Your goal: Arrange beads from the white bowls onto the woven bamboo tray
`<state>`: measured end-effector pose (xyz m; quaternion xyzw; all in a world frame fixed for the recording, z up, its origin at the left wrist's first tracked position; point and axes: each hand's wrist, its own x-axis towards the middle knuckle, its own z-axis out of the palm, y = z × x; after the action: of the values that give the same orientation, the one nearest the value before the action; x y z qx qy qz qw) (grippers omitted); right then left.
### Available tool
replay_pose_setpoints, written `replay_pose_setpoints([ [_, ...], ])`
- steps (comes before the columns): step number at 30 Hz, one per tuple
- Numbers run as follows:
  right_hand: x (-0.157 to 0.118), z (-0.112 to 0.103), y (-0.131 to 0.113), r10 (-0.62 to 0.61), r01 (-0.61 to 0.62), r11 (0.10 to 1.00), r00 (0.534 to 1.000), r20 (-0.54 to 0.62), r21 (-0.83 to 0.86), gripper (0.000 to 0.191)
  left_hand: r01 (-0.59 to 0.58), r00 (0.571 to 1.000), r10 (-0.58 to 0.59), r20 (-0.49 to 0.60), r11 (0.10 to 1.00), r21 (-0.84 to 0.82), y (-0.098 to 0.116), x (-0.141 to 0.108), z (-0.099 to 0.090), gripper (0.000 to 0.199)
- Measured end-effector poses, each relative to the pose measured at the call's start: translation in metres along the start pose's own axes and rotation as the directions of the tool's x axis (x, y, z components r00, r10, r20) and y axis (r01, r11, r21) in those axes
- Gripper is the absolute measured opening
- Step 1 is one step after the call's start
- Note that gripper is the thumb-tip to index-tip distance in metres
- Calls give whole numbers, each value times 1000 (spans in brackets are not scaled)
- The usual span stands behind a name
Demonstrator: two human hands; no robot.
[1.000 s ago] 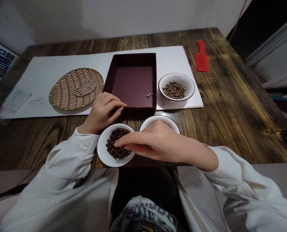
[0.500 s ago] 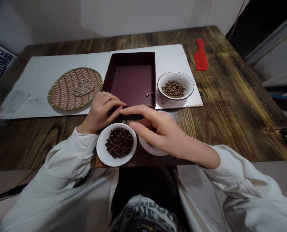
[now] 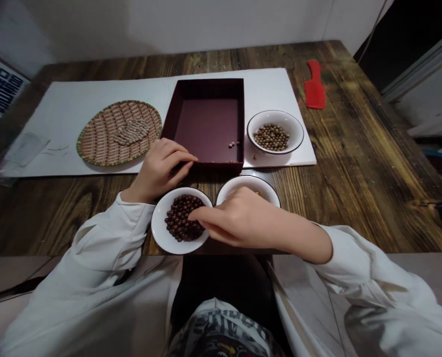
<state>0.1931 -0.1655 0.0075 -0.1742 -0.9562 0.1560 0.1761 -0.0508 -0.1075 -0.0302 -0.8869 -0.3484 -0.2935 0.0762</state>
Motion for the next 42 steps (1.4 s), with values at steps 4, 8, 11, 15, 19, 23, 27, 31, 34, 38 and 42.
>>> replay_pose_setpoints([
  [4, -2, 8, 3, -72, 77, 990, 996, 52, -119, 32, 12, 1000, -12, 18, 1000, 5, 0, 0, 0, 17],
  [8, -1, 9, 3, -63, 73, 987, 996, 70, -140, 28, 13, 1000, -13, 15, 1000, -2, 0, 0, 0, 18],
  [11, -1, 11, 4, -53, 64, 986, 996, 74, -153, 27, 34, 999, -33, 29, 999, -23, 0, 0, 1, 18],
  [15, -1, 13, 3, -49, 62, 984, 996, 81, -165, 28, 31, 999, -31, 25, 999, -26, 0, 0, 0, 16],
  [19, 0, 14, 3, -46, 62, 987, 993, 105, -151, 29, 21, 1000, -20, 19, 1000, -18, 0, 0, 0, 15],
  [23, 0, 14, 3, -53, 63, 993, 994, 99, -96, 32, 5, 1000, -5, 7, 1000, -5, 0, 0, 1, 15],
  [27, 2, 5, 1, 119, -118, 986, 993, 1, 116, 34, -2, 1000, 2, 8, 1000, 6, -1, 0, 1, 15],
  [31, 8, -6, 0, 534, -407, 579, 844, 48, 707, 26, 6, 1000, -6, 12, 1000, -4, 0, 0, 0, 15],
  [34, 10, -12, 2, 602, -334, -3, 752, 269, 942, 25, 2, 1000, -2, 9, 1000, -14, 0, 0, 0, 15],
  [38, 14, -16, 7, 512, -226, -449, 728, 456, 865, 28, 7, 1000, -7, 16, 1000, -15, 0, 0, 0, 15],
  [42, 18, -18, 8, 521, -184, -590, 657, 545, 786, 29, 17, 1000, -17, 20, 1000, -12, 0, 0, 0, 16],
])
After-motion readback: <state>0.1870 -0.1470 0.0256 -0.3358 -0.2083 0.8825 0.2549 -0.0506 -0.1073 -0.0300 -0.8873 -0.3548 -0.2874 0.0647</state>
